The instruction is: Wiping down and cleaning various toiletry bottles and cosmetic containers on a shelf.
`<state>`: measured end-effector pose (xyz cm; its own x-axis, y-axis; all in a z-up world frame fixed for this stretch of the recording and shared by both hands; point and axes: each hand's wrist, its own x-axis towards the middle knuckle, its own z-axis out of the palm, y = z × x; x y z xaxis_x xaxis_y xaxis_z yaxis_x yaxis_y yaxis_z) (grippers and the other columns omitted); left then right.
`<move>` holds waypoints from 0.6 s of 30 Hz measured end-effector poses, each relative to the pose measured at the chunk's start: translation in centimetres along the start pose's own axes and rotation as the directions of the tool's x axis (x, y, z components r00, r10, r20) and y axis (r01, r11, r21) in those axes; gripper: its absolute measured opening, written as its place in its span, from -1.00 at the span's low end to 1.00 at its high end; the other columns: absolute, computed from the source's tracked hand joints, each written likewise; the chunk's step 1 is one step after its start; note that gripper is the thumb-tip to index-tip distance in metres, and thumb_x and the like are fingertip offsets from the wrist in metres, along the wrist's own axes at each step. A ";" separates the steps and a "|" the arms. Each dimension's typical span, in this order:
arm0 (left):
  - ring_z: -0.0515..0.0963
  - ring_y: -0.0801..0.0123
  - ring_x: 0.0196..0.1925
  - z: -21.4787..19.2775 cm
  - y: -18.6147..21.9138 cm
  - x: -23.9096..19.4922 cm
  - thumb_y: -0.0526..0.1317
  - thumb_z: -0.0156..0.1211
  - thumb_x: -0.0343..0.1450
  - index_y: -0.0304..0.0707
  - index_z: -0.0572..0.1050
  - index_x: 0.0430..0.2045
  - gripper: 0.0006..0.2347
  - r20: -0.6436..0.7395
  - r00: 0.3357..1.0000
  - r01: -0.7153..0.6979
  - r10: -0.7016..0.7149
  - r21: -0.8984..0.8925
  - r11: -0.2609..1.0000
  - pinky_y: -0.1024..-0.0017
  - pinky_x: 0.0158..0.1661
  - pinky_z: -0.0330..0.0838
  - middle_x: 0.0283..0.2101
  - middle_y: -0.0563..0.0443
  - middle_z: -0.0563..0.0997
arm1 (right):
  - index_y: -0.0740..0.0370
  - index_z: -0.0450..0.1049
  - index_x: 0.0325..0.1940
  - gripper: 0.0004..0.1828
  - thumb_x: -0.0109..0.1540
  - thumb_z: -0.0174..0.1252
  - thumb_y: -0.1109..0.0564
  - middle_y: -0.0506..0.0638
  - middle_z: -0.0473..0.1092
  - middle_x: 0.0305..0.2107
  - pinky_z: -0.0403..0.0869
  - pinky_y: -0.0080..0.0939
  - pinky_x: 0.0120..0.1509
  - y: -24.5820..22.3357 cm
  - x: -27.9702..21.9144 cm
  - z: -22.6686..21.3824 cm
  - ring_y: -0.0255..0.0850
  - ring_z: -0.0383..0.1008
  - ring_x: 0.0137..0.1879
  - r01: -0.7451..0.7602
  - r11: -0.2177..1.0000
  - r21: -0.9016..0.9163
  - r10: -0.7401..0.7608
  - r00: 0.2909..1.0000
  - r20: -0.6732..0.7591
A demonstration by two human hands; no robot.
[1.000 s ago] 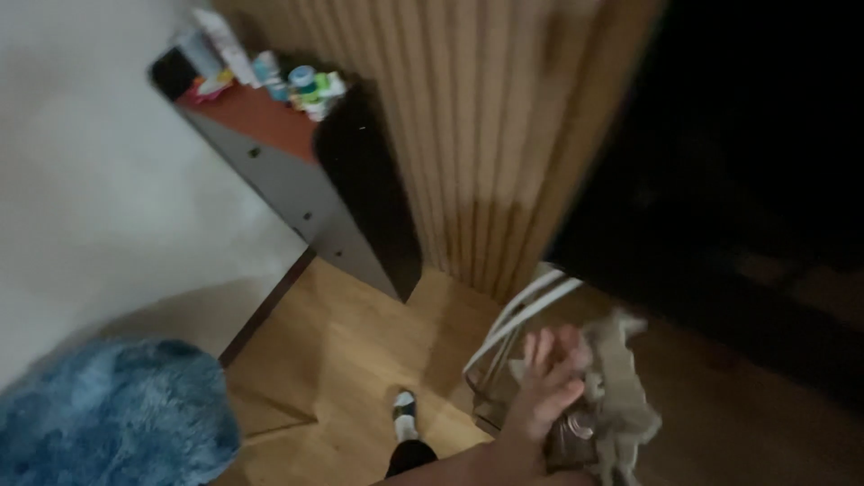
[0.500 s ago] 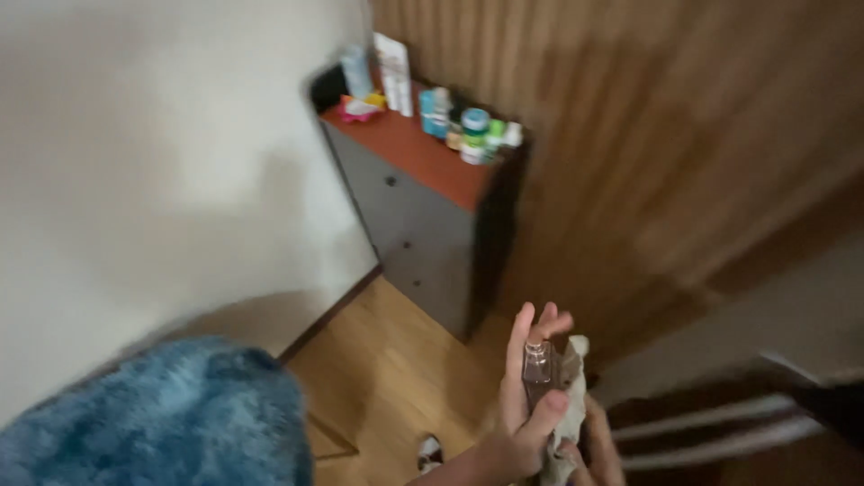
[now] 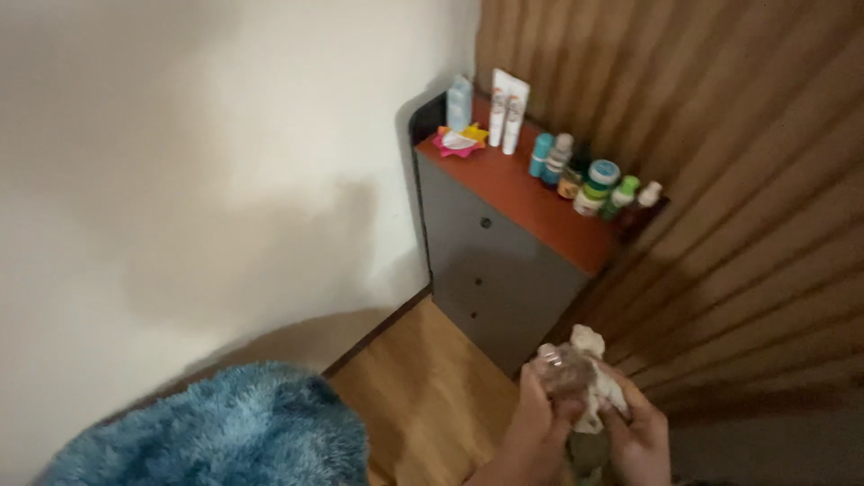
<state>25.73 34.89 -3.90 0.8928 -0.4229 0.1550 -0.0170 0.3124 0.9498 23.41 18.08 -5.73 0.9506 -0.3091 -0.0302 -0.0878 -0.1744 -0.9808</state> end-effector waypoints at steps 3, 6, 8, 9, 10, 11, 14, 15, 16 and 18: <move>0.45 0.35 0.20 -2.2 0.3 1.4 -0.43 -0.11 0.53 -0.35 0.19 0.29 -0.62 -0.142 0.990 -0.020 0.003 -0.119 0.993 0.39 0.21 0.35 0.18 -0.12 0.43 | 0.38 0.50 0.20 -0.55 0.24 0.02 0.48 0.15 0.47 0.14 0.37 -0.18 0.29 -3.0 1.8 2.9 -0.15 0.46 0.24 0.007 1.000 -0.007 -0.007 1.000 -0.002; 0.49 0.40 0.15 -4.5 1.6 3.6 -0.35 -0.02 0.55 -0.31 0.24 0.24 -0.67 -0.200 0.980 -0.038 0.015 -0.111 0.993 0.38 0.16 0.41 0.13 -0.06 0.49 | 0.43 0.49 0.14 -0.54 0.19 -0.02 0.53 0.15 0.45 0.14 0.35 -0.21 0.31 -3.0 4.8 4.6 -0.17 0.43 0.27 0.184 0.975 0.123 -0.188 0.982 0.027; 0.50 0.38 0.11 -6.3 2.2 5.7 -0.33 0.04 0.59 -0.36 0.33 0.15 -0.75 -0.168 0.982 -0.088 0.085 -0.015 0.996 0.36 0.12 0.44 0.05 -0.04 0.54 | 0.41 0.52 0.14 -0.47 0.16 -0.12 0.55 0.13 0.48 0.14 0.37 -0.23 0.33 -2.2 7.3 5.1 -0.17 0.46 0.26 0.279 0.959 0.037 -0.280 0.960 -0.001; 0.50 0.38 0.11 -7.1 2.4 6.8 -0.33 0.04 0.59 -0.36 0.33 0.15 -0.75 -0.167 0.982 -0.088 0.085 -0.010 0.996 0.36 0.12 0.44 0.05 -0.04 0.54 | 0.41 0.52 0.14 -0.47 0.16 -0.12 0.55 0.13 0.48 0.14 0.37 -0.23 0.33 -2.5 8.8 5.2 -0.17 0.46 0.26 0.280 0.959 0.042 -0.280 0.960 -0.003; 0.52 0.35 0.06 -7.8 2.6 8.0 -0.33 0.08 0.59 -0.39 0.38 0.12 -0.78 -0.149 0.983 -0.099 0.108 0.064 0.993 0.36 0.10 0.45 0.00 -0.06 0.55 | 0.37 0.51 0.15 -0.46 0.15 -0.11 0.56 0.11 0.48 0.11 0.39 -0.21 0.29 -2.8 10.3 5.3 -0.15 0.47 0.23 0.155 0.987 0.030 -0.155 0.988 -0.010; 0.53 0.32 0.02 -8.4 2.7 9.1 -0.34 0.11 0.59 -0.41 0.42 0.08 -0.80 -0.135 0.983 -0.109 0.128 0.137 0.985 0.37 0.08 0.45 -0.05 -0.09 0.56 | 0.34 0.50 0.16 -0.44 0.14 -0.11 0.56 0.09 0.49 0.09 0.41 -0.20 0.25 -3.0 11.8 5.2 -0.14 0.48 0.20 0.026 0.999 0.019 -0.026 1.000 -0.014; 0.60 0.37 -0.01 -10.4 2.2 14.8 -0.37 0.12 0.50 -0.32 0.45 0.08 -0.75 -0.232 0.972 -0.019 0.040 0.090 0.996 0.41 0.04 0.51 -0.07 0.01 0.60 | 0.35 0.47 0.17 -0.49 0.16 -0.06 0.50 0.09 0.41 0.11 0.38 -0.17 0.32 -4.2 16.4 6.0 -0.11 0.45 0.25 0.146 0.984 0.099 -0.153 0.986 0.070; 0.60 0.37 -0.01 -11.2 2.3 16.5 -0.37 0.12 0.50 -0.32 0.45 0.08 -0.75 -0.227 0.973 -0.017 0.038 0.093 0.996 0.41 0.04 0.51 -0.07 0.01 0.60 | 0.35 0.47 0.17 -0.49 0.16 -0.06 0.50 0.09 0.41 0.11 0.38 -0.17 0.32 -4.9 17.5 6.2 -0.11 0.45 0.25 0.145 0.984 0.103 -0.152 0.986 0.065; 0.61 0.37 0.02 -12.1 2.3 18.3 -0.42 0.16 0.47 -0.32 0.45 0.07 -0.72 -0.249 0.955 -0.108 0.161 0.213 0.971 0.41 0.05 0.50 -0.05 0.01 0.61 | 0.30 0.51 0.18 -0.50 0.16 0.05 0.45 0.13 0.38 0.07 0.43 -0.13 0.26 -5.6 18.5 6.4 -0.06 0.46 0.20 0.175 0.978 -0.112 -0.168 0.984 0.066; 0.61 0.37 0.04 -14.2 2.2 22.1 -0.46 0.20 0.43 -0.32 0.46 0.07 -0.70 -0.251 0.924 -0.194 0.288 0.339 0.921 0.40 0.06 0.49 -0.03 0.02 0.61 | 0.25 0.54 0.18 -0.51 0.16 0.16 0.39 0.17 0.34 0.03 0.49 -0.09 0.21 -6.4 21.2 7.3 -0.01 0.47 0.16 0.199 0.929 -0.313 -0.187 0.980 0.069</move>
<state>51.81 38.32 -2.26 0.9333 -0.0874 0.3482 -0.3416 0.0818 0.9363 46.29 19.51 -1.50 0.9685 -0.2059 0.1401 0.0142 -0.5160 -0.8565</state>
